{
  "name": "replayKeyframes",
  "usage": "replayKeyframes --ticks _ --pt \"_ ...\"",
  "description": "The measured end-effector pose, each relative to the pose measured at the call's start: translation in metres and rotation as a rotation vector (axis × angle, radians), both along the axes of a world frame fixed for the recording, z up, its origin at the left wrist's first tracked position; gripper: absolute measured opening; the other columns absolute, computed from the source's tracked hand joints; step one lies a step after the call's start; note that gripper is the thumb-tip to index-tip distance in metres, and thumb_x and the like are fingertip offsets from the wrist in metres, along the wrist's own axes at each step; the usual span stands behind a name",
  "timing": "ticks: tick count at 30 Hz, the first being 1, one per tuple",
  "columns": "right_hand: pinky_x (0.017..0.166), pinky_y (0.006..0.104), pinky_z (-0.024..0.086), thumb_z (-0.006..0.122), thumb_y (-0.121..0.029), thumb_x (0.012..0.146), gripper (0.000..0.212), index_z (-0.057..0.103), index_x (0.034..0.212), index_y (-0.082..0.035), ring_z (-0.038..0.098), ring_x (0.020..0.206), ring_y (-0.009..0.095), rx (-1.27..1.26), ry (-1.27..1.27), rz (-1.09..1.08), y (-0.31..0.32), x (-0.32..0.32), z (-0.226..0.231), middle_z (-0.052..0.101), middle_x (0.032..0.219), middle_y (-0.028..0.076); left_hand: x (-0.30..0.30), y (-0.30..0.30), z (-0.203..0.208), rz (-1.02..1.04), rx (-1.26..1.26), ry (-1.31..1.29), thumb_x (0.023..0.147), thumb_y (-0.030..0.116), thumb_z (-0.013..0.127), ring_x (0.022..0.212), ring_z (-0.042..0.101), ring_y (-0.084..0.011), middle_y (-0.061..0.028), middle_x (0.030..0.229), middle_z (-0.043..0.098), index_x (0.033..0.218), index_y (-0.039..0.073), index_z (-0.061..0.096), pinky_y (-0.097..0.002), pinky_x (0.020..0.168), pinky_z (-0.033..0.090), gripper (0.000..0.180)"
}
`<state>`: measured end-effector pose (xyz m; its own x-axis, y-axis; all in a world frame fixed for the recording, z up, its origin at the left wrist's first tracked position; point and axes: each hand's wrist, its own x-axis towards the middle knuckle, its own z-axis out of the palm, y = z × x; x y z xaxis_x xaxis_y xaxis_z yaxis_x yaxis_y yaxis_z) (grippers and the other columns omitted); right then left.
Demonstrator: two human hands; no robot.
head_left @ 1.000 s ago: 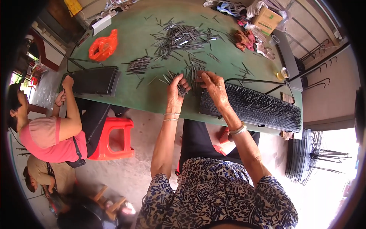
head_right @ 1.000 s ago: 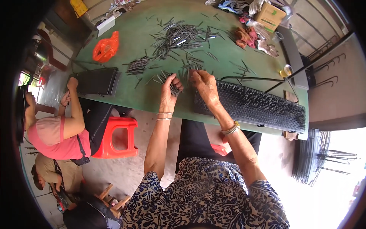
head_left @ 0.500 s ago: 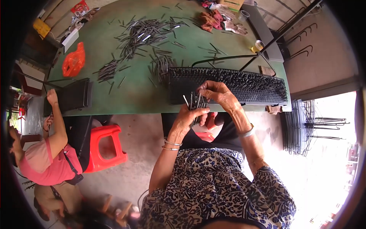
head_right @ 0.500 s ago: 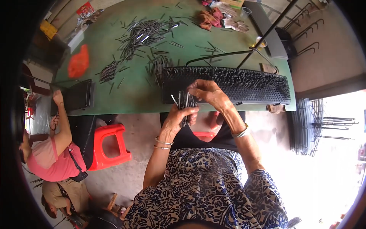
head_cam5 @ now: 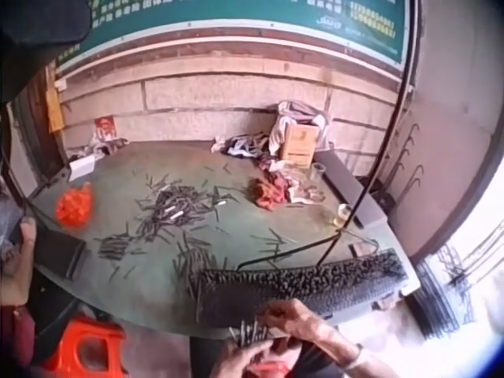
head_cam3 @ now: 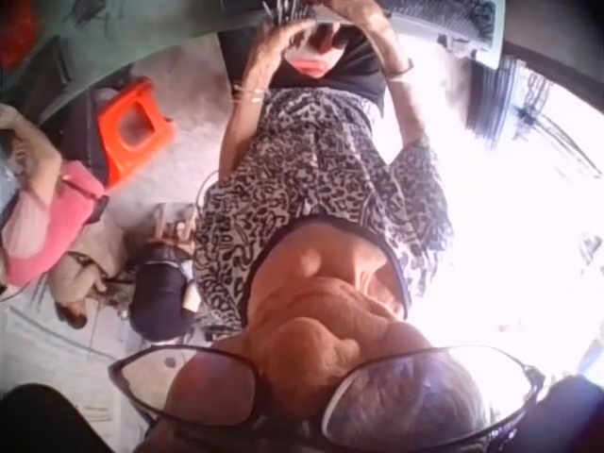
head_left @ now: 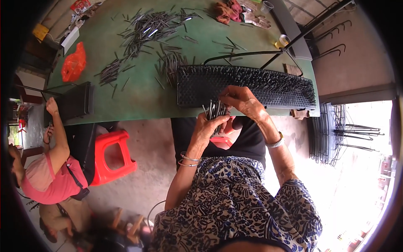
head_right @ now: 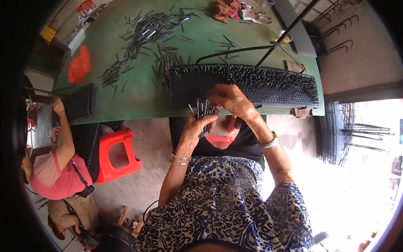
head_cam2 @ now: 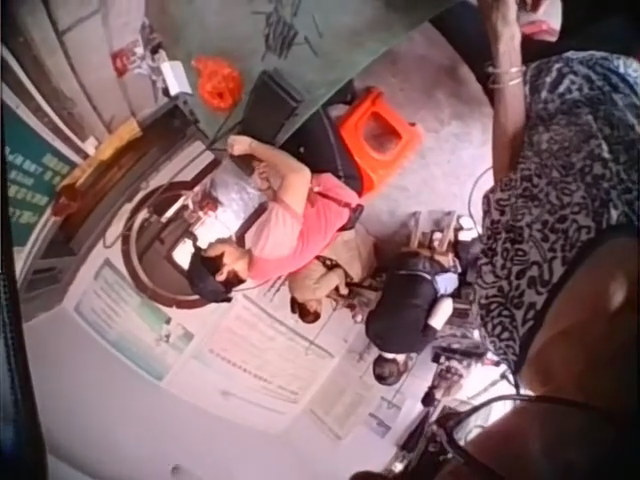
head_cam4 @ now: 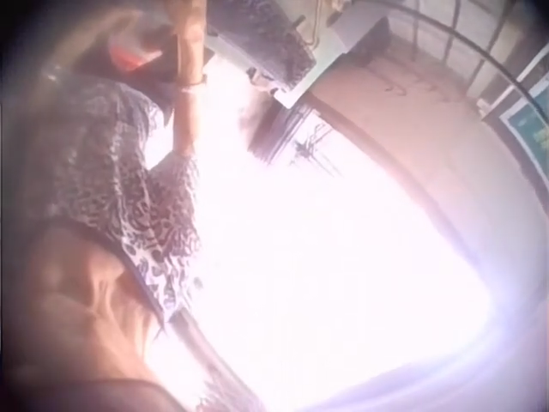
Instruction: Insert small metal pins into the holes of a component base.
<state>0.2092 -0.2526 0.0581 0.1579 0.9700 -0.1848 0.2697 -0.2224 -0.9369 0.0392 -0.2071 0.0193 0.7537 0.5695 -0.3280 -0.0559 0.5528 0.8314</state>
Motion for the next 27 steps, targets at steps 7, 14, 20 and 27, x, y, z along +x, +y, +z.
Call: replayKeyframes --ticks 7,14,20,27 --pt "0.068 0.0236 0.048 0.063 -0.008 0.087 0.018 0.065 0.100 0.003 0.058 0.074 0.008 -0.016 0.142 -0.064 0.005 -0.003 0.001 0.064 0.080 0.003 -0.003 0.006 0.002 0.000 0.032 0.027 0.080 0.012 0.069 0.050 0.050 -0.0078 0.0006 0.062 0.056 0.098 0.002 0.067 -0.0231 0.046 0.038 0.021" --pt "0.067 0.0238 0.049 0.063 -0.007 0.088 0.013 0.064 0.096 0.003 0.059 0.072 0.008 0.004 0.168 -0.035 0.013 -0.008 -0.005 0.064 0.079 0.004 -0.011 0.007 0.000 0.008 -0.009 -0.002 0.080 0.011 0.069 0.050 0.052 -0.0087 -0.0010 0.061 0.057 0.094 0.001 0.067 -0.0235 0.046 0.039 0.017" --pt "0.063 0.0243 0.051 0.060 -0.007 0.090 0.011 0.059 0.092 0.003 0.062 0.067 0.011 0.174 0.033 -0.267 0.040 -0.021 0.003 0.065 0.075 0.007 -0.017 0.014 -0.004 0.174 -0.114 -0.053 0.082 0.010 0.067 0.048 0.050 -0.0107 -0.0021 0.057 0.056 0.069 0.003 0.062 -0.0261 0.050 0.039 0.015" --pt "0.057 0.0218 0.049 0.060 -0.009 0.091 0.011 0.057 0.088 0.001 0.066 0.069 0.011 0.359 -0.021 -0.463 0.099 -0.041 -0.012 0.067 0.075 0.007 -0.021 0.019 -0.007 0.257 -0.261 -0.136 0.082 0.012 0.069 0.053 0.055 -0.0142 -0.0053 0.062 0.058 0.070 0.002 0.061 -0.0284 0.051 0.046 0.017"
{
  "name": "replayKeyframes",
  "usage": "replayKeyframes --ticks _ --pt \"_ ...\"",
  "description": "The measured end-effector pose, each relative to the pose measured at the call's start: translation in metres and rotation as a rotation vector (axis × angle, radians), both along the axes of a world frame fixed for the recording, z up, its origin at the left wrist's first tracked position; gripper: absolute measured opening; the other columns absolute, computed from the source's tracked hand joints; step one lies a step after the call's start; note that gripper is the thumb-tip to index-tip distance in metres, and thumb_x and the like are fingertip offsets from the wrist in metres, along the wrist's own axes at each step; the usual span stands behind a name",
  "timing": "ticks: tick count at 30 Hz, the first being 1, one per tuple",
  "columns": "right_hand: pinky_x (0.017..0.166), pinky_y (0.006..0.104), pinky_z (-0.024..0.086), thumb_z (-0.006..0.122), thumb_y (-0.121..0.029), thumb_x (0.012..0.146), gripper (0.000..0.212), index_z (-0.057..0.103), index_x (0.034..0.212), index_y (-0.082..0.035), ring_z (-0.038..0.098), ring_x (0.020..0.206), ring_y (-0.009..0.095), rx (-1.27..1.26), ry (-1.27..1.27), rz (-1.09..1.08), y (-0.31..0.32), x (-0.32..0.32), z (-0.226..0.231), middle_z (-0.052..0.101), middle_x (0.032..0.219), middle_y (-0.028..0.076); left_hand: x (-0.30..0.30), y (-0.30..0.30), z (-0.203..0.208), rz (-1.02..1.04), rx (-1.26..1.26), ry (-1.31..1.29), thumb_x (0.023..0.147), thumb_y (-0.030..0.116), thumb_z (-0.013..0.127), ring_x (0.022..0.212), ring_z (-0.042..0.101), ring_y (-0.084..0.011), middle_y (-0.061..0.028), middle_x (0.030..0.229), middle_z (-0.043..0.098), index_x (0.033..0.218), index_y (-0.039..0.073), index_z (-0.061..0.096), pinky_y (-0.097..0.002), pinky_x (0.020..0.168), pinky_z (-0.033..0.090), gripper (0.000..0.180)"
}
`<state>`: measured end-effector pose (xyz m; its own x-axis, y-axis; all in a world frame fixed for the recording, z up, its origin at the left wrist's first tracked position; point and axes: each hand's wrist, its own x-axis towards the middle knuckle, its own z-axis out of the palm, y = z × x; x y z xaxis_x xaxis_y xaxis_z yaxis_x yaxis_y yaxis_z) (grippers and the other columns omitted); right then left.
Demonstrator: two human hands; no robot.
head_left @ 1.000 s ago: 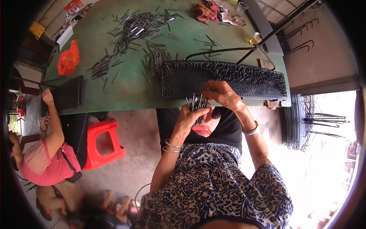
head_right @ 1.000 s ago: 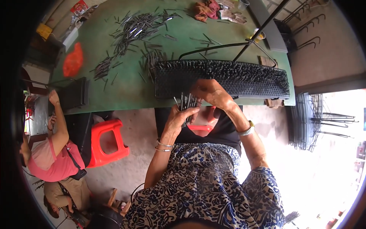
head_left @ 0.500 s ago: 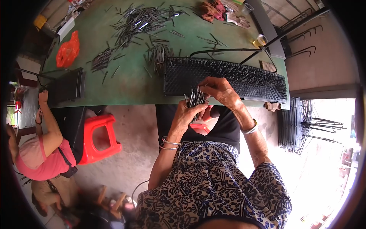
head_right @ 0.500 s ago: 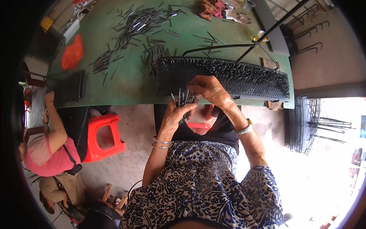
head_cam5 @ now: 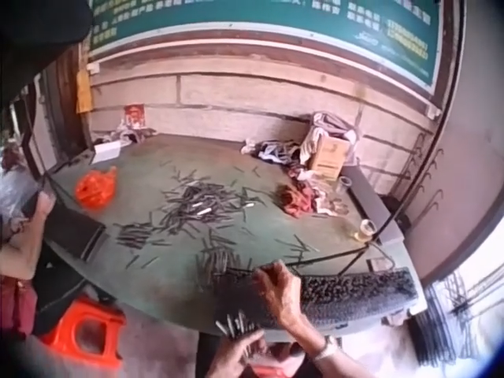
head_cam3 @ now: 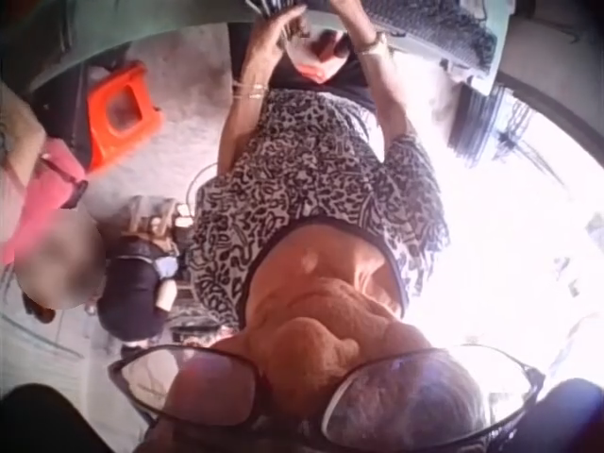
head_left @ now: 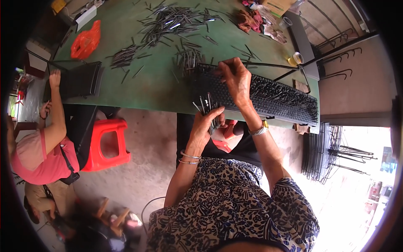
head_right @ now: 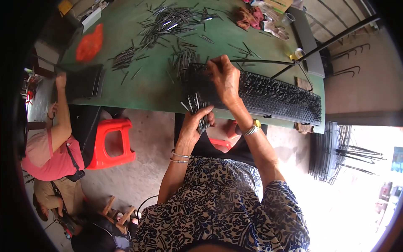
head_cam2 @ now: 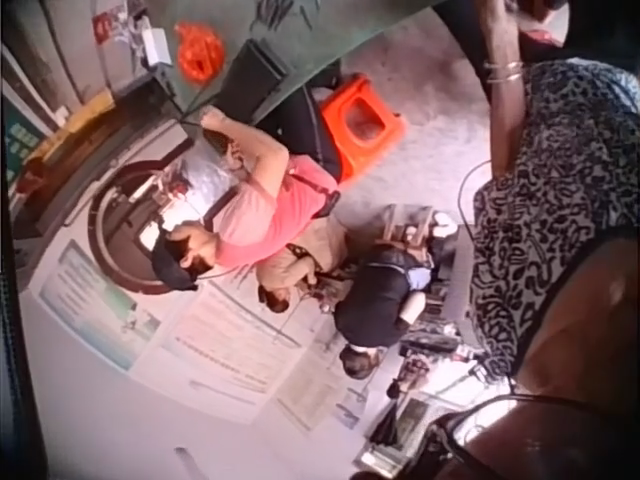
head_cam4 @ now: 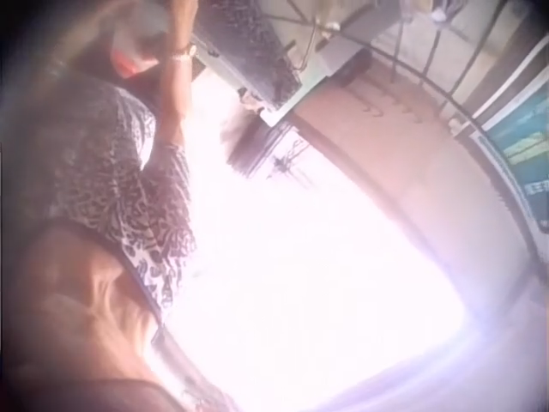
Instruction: Insert small metal pins into the holes of a component base.
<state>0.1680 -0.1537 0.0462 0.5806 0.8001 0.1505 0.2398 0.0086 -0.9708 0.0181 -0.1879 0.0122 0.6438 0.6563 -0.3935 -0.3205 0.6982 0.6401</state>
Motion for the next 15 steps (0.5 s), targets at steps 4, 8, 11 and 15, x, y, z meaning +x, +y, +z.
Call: replayKeyframes --ticks 4,8,11,15 --pt "0.055 0.0234 0.048 0.062 -0.009 0.089 0.011 0.057 0.087 -0.001 0.065 0.066 0.010 0.010 -0.173 -0.028 0.020 -0.010 -0.012 0.068 0.074 0.007 -0.001 0.002 -0.004 0.000 -0.138 -0.069 0.086 0.015 0.065 0.061 0.058 -0.0161 -0.0037 0.068 0.057 0.088 0.003 0.062 -0.0374 0.057 0.056 0.012" --pt "0.056 0.0261 0.049 0.064 -0.009 0.087 0.012 0.056 0.085 -0.001 0.064 0.061 0.011 0.047 -0.303 -0.020 0.028 -0.010 -0.024 0.067 0.073 0.007 -0.004 0.002 -0.001 0.002 -0.142 -0.083 0.086 0.016 0.065 0.062 0.058 -0.0157 -0.0036 0.069 0.057 0.092 0.002 0.063 -0.0364 0.056 0.055 0.015" --pt "0.055 0.0262 0.049 0.065 -0.009 0.086 0.013 0.055 0.085 -0.001 0.064 0.059 0.013 0.035 -0.384 -0.016 0.030 -0.008 -0.025 0.066 0.073 0.008 -0.005 0.002 -0.002 -0.003 -0.151 -0.049 0.086 0.017 0.066 0.061 0.057 -0.0151 -0.0032 0.069 0.056 0.094 0.002 0.063 -0.0329 0.053 0.052 0.017" --pt "0.052 0.0347 0.047 0.064 -0.004 0.084 0.012 0.052 0.083 -0.001 0.062 0.056 0.026 0.080 -0.488 -0.013 0.028 -0.009 -0.023 0.062 0.073 0.015 -0.007 0.003 -0.005 -0.038 -0.138 -0.053 0.086 0.017 0.066 0.058 0.054 -0.0132 -0.0029 0.069 0.056 0.094 0.002 0.062 -0.0273 0.048 0.042 0.018"
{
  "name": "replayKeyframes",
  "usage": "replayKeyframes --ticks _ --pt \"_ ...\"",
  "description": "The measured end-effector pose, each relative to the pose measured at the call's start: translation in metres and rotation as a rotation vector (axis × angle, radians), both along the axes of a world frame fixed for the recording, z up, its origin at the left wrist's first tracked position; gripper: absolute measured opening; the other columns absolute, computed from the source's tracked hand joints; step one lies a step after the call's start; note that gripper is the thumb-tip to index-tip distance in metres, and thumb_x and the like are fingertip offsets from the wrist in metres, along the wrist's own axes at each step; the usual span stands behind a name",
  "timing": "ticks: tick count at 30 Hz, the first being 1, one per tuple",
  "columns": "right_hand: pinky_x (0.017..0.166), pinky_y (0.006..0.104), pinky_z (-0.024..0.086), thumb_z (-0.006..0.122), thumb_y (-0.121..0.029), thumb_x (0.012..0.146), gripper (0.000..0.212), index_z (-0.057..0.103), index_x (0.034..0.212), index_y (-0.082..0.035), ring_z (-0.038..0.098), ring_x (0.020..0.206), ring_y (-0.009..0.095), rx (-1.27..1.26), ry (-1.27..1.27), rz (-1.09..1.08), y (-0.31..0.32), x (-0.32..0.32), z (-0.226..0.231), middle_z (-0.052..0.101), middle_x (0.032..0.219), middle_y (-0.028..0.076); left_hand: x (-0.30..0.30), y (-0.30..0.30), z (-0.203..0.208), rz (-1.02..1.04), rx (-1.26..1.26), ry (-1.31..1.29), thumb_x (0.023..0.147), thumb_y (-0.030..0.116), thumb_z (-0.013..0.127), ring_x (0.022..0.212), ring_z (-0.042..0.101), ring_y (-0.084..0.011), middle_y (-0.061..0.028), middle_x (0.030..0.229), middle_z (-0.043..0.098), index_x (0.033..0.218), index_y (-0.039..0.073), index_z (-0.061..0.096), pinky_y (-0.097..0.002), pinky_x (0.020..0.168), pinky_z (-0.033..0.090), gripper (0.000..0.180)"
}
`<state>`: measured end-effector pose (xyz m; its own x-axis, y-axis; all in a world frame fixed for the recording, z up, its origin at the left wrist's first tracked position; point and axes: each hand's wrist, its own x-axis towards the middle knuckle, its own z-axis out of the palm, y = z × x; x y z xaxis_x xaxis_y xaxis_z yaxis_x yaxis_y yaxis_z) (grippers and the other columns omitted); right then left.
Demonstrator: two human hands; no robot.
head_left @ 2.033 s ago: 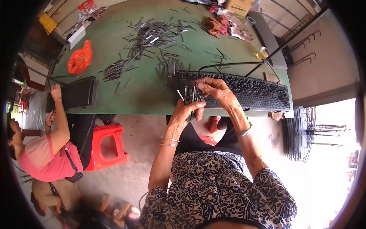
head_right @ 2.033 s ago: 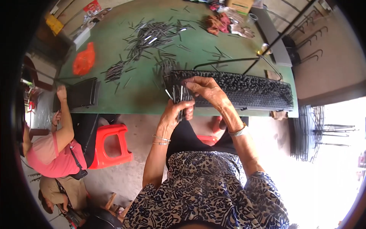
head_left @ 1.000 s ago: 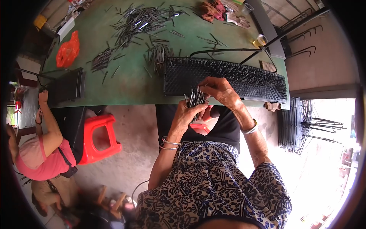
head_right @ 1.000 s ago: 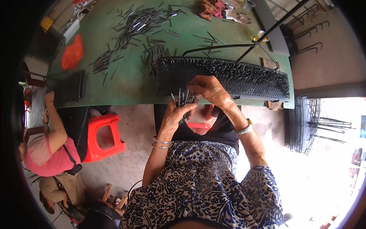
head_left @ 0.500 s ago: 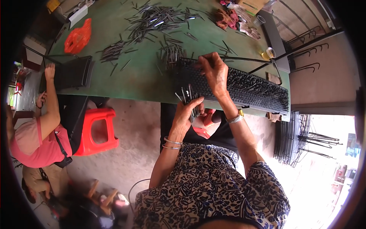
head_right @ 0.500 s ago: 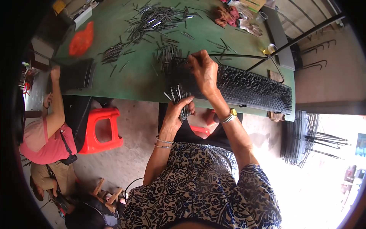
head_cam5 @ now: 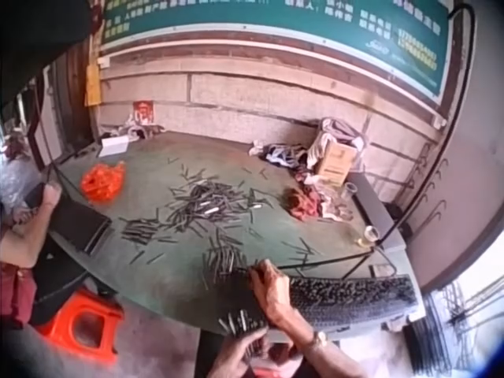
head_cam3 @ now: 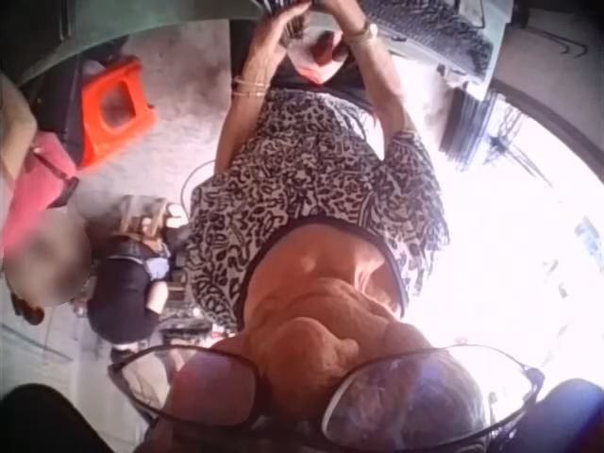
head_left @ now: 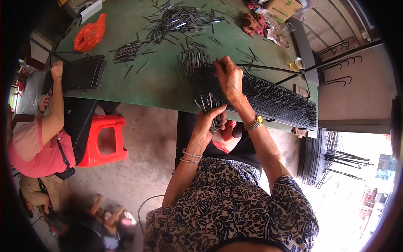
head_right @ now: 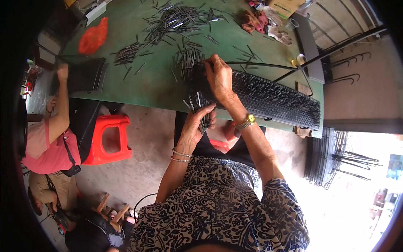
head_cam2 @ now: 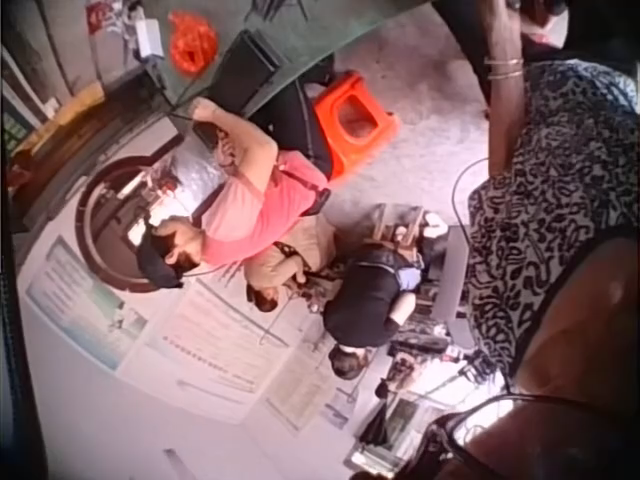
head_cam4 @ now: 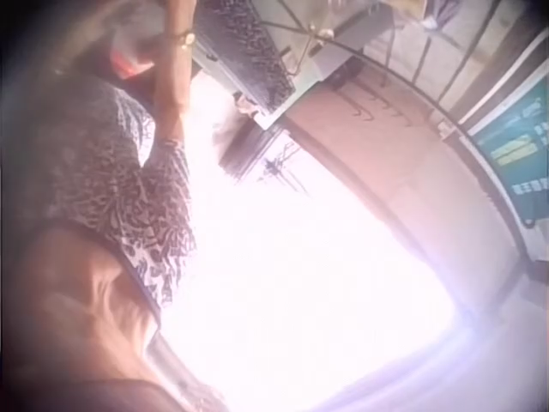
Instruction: Insert small metal pins into the holes of a component base.
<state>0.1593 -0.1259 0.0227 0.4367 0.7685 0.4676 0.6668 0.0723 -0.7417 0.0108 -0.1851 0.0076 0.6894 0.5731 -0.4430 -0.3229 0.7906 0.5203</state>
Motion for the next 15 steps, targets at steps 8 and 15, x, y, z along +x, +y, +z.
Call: replayKeyframes --ticks 8,15 --pt "0.055 0.0368 0.048 0.065 -0.004 0.083 0.011 0.054 0.084 -0.001 0.062 0.061 0.032 -0.024 0.030 0.021 -0.0021 -0.0013 0.0020 0.062 0.075 0.016 -0.0008 -0.0020 0.0025 -0.033 0.035 0.016 0.085 0.016 0.067 0.054 0.050 -0.0129 -0.0025 0.064 0.054 0.092 0.001 0.063 -0.0251 0.046 0.035 0.018" --pt "0.060 0.0342 0.051 0.067 -0.015 0.083 0.012 0.062 0.086 -0.005 0.065 0.068 0.026 -0.034 -0.216 -0.013 -0.0028 -0.0028 -0.0038 0.064 0.081 0.012 -0.0011 -0.0014 0.0002 -0.031 0.080 0.024 0.083 0.015 0.068 0.050 0.049 -0.0136 -0.0039 0.060 0.054 0.087 0.000 0.063 -0.0257 0.044 0.033 0.016"
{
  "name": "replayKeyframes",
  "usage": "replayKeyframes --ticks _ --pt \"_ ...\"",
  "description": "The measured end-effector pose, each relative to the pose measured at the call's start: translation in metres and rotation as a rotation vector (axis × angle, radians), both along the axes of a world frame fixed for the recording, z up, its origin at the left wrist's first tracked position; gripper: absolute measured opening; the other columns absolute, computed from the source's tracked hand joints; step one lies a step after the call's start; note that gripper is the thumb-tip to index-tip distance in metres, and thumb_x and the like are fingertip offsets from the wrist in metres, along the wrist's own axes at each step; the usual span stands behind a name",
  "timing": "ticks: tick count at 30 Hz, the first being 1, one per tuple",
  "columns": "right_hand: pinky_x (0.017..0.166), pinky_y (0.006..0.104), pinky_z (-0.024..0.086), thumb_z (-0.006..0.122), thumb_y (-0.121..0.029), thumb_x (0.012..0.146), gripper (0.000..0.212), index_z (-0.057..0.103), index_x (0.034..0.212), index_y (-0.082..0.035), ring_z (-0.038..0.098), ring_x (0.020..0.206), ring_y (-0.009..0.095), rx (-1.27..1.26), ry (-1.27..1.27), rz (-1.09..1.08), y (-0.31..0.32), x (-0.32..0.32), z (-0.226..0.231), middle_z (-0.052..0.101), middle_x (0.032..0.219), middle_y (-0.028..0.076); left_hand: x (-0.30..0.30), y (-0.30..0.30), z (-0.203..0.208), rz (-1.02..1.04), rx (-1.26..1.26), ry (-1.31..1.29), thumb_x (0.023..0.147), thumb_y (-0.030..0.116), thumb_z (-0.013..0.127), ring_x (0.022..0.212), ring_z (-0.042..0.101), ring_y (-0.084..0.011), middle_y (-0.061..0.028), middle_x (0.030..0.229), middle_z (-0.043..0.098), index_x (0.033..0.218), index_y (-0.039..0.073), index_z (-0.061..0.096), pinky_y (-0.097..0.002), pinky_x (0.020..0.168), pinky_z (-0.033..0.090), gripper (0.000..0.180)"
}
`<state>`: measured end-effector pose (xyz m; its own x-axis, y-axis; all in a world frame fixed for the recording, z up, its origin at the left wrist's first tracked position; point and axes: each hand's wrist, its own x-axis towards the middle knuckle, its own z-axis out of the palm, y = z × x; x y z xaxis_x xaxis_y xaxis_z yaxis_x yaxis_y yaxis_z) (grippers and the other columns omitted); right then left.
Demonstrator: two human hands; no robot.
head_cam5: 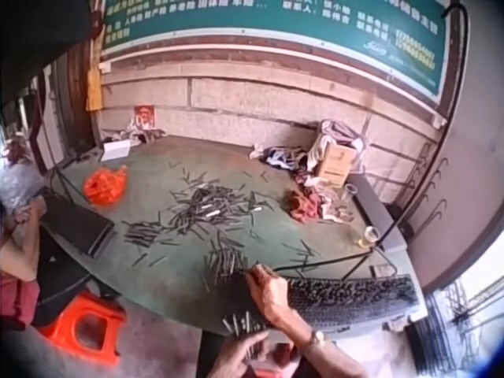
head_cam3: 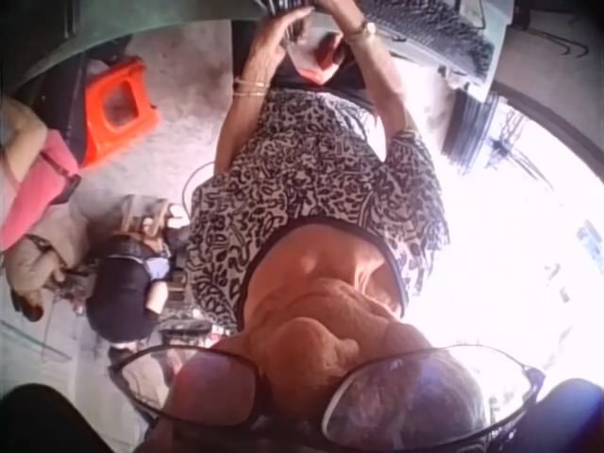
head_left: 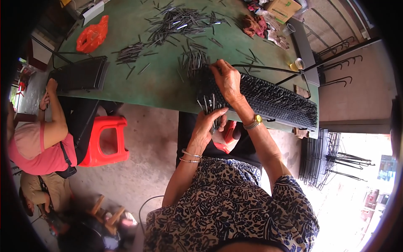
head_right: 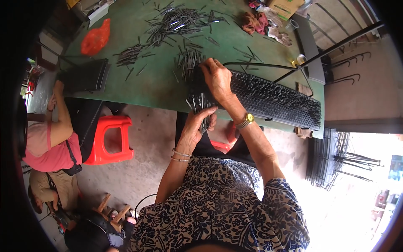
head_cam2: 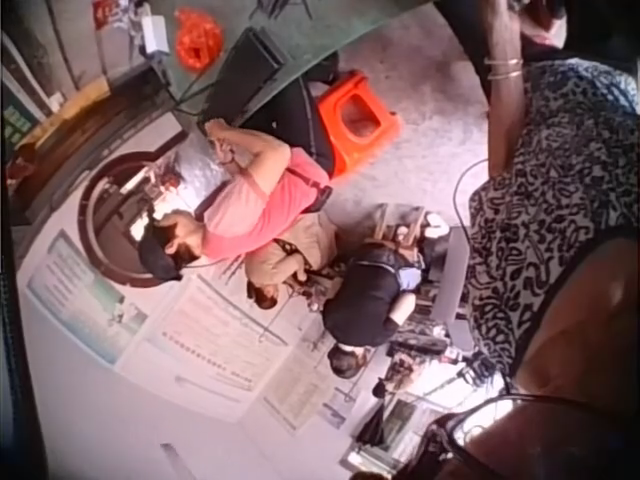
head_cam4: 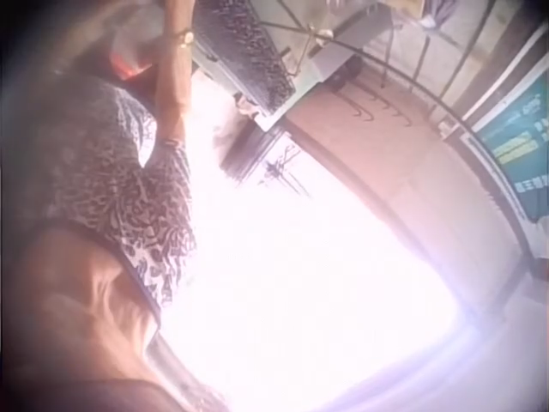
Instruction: Insert small metal pins into the holes of a component base.
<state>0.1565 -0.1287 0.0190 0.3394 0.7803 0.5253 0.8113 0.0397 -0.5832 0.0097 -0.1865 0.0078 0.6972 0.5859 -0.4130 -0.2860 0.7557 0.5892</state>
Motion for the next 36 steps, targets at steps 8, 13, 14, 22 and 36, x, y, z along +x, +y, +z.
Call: replayKeyframes --ticks 8,13,14,22,36 --pt "0.064 0.0384 0.048 0.068 -0.026 0.083 0.019 0.068 0.089 -0.007 0.061 0.071 0.032 -0.082 -0.021 0.050 -0.005 0.006 0.004 0.057 0.086 0.014 0.003 0.001 0.008 0.020 0.066 0.099 0.081 0.014 0.070 0.050 0.051 -0.0132 -0.0036 0.061 0.056 0.085 0.000 0.064 -0.0261 0.043 0.035 0.016" --pt "0.070 0.0312 0.046 0.066 -0.029 0.087 0.030 0.066 0.090 0.002 0.059 0.081 0.017 -0.568 0.456 0.424 -0.050 0.016 0.065 0.062 0.084 0.013 0.001 0.003 0.007 0.077 0.174 0.146 0.080 0.014 0.071 0.048 0.051 -0.0113 -0.0025 0.060 0.056 0.082 0.002 0.064 -0.0244 0.041 0.035 0.014" --pt "0.070 0.0312 0.046 0.066 -0.029 0.087 0.030 0.066 0.090 0.002 0.059 0.081 0.017 -0.567 0.457 0.420 -0.055 0.017 0.059 0.062 0.084 0.013 0.002 0.003 0.006 0.072 0.175 0.145 0.080 0.014 0.071 0.048 0.051 -0.0113 -0.0025 0.060 0.056 0.082 0.002 0.064 -0.0244 0.041 0.035 0.014" --pt "0.075 0.0287 0.048 0.063 -0.014 0.083 0.020 0.064 0.096 0.002 0.061 0.083 0.017 -0.616 0.685 0.509 -0.069 0.027 0.051 0.065 0.087 0.010 0.008 0.003 0.004 0.018 0.312 0.192 0.078 0.015 0.074 0.047 0.050 -0.0081 0.0007 0.061 0.057 0.076 0.005 0.065 -0.0228 0.041 0.036 0.014" --pt "0.060 0.0245 0.048 0.063 -0.012 0.086 0.018 0.062 0.097 0.003 0.059 0.067 0.011 -0.624 0.743 0.361 -0.066 0.022 0.054 0.063 0.075 0.006 0.014 0.001 0.019 0.079 0.321 0.183 0.083 0.021 0.073 0.052 0.048 -0.0040 0.0048 0.063 0.055 0.086 0.007 0.063 -0.0210 0.045 0.036 0.017"
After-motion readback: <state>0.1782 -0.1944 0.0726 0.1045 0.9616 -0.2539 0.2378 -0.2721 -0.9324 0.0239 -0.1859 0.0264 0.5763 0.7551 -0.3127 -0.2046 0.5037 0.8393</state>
